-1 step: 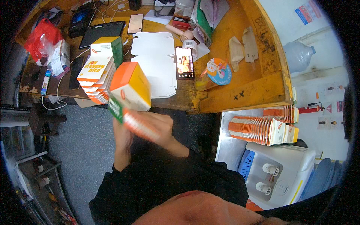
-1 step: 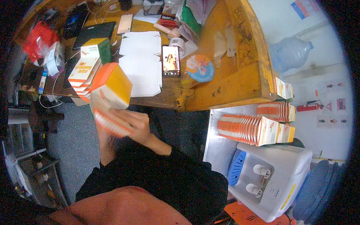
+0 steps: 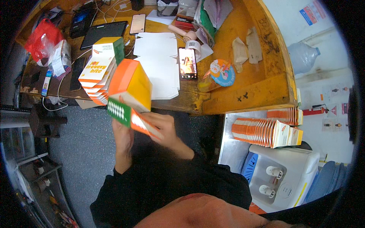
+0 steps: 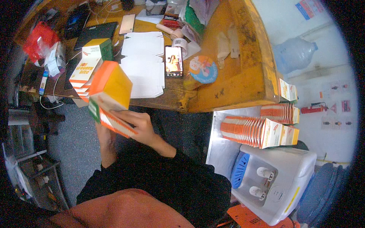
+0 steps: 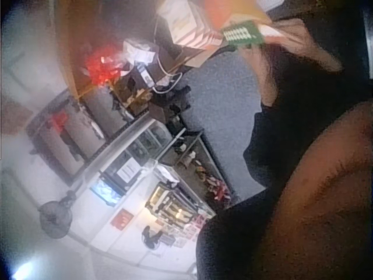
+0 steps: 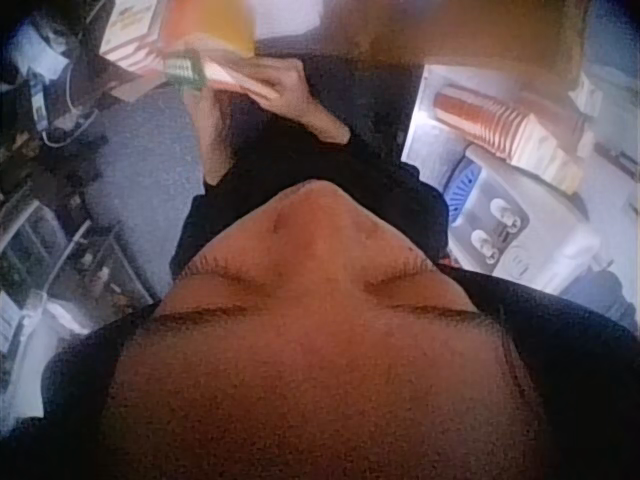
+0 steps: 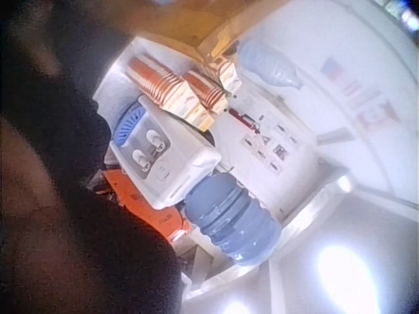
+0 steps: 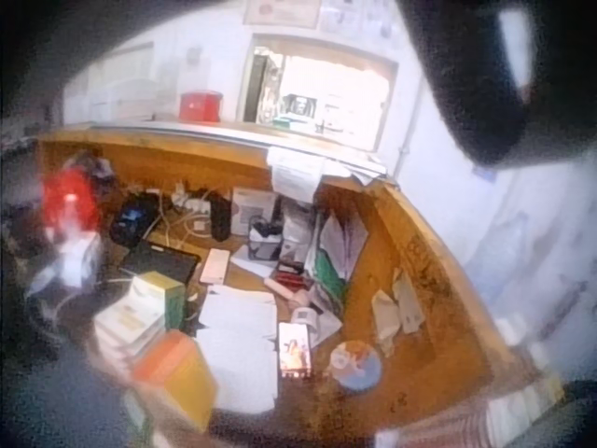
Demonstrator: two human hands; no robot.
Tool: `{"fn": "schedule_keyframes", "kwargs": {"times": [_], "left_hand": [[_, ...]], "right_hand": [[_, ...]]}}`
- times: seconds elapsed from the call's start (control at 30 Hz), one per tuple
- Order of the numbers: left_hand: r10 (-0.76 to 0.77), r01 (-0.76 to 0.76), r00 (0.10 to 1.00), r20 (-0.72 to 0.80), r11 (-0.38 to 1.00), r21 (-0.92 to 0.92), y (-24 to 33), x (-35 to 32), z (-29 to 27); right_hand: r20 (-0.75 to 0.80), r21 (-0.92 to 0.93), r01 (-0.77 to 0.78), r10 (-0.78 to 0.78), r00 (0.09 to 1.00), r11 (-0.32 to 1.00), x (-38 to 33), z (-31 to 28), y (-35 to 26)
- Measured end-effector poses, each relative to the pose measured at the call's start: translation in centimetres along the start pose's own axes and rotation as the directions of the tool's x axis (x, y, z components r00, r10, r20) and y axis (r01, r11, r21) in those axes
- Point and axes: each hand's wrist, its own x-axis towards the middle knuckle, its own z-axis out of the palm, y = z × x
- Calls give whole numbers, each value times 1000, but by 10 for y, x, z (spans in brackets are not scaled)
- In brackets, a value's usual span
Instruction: The person folds flat paperboard sheets into small takeaway boxes by hand, tucking flaps and creasing edges to form the box shape. Completed boxes are stacked on the table next to a pile of flat sheets.
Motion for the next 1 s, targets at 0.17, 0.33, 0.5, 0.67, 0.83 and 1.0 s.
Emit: {"fn": "schedule_keyframes", "kwargs": {"times": [0.17,0.33,0.5,0.67,0.83,1.0], "left_hand": [[-54,68,981,-189,995,68,19,19,-27],[87,-105,969,-232,992,-67,21,24,-38],[74,-113,976,-205,976,-186,23,22,-25],[117,-166,974,-196,952,-256,37,50,5],[231,-235,972,-47,928,-288,50,103,31],[374,-352,924,-81,914,203,63,186,11]], "right_hand": [[154,250,70,-111,982,966,10,-62,38],[-420,-729,-466,211,883,500,40,-85,109],[-378,-762,-463,269,886,453,82,-77,119],[269,75,-76,53,962,994,104,-28,55],[3,236,127,-131,991,963,154,19,51],[-35,109,48,-44,998,993,233,25,109]]}}
